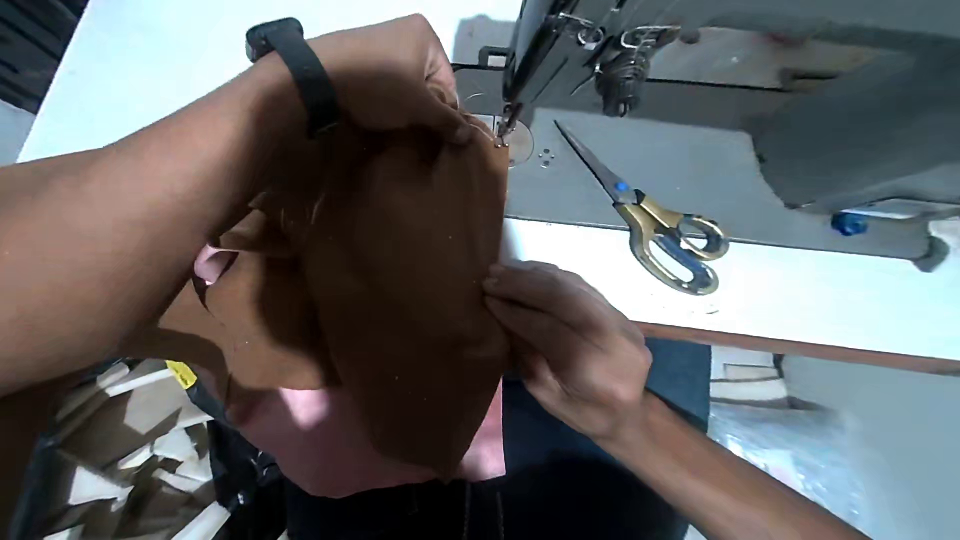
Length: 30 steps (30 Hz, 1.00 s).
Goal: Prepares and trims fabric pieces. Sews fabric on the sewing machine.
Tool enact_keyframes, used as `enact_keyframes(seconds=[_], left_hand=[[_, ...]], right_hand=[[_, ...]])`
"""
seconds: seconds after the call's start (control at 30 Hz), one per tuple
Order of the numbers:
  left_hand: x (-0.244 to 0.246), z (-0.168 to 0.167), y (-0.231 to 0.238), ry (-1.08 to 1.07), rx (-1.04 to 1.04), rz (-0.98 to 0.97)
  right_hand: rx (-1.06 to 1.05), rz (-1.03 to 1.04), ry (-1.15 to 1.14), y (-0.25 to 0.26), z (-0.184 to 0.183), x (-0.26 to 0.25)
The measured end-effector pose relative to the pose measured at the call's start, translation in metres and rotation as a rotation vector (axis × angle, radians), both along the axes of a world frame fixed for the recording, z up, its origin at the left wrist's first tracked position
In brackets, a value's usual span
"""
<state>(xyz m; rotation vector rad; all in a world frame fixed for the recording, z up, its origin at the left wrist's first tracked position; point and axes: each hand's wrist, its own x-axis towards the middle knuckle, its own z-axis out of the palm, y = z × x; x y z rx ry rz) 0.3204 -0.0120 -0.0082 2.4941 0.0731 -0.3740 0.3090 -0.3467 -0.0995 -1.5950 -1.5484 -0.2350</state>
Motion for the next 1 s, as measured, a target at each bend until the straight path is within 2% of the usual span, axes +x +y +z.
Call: enact_keyframes(seconds=[0.17, 0.33, 1.0], left_hand=[[-0.006, -0.010, 0.004, -0.125, -0.055, 0.000], [-0.012, -0.029, 0.003, -0.313, 0.077, 0.081], [-0.014, -0.034, 0.008, -0.324, -0.045, 0.099]], right_hand=[[-0.088, -0.132, -0.093, -0.008, -0.010, -0.003], [-0.088, -0.130, -0.075, -0.008, -0.012, -0.004], [-0.095, -0.103, -0.024, -0.007, -0.011, -0.005]])
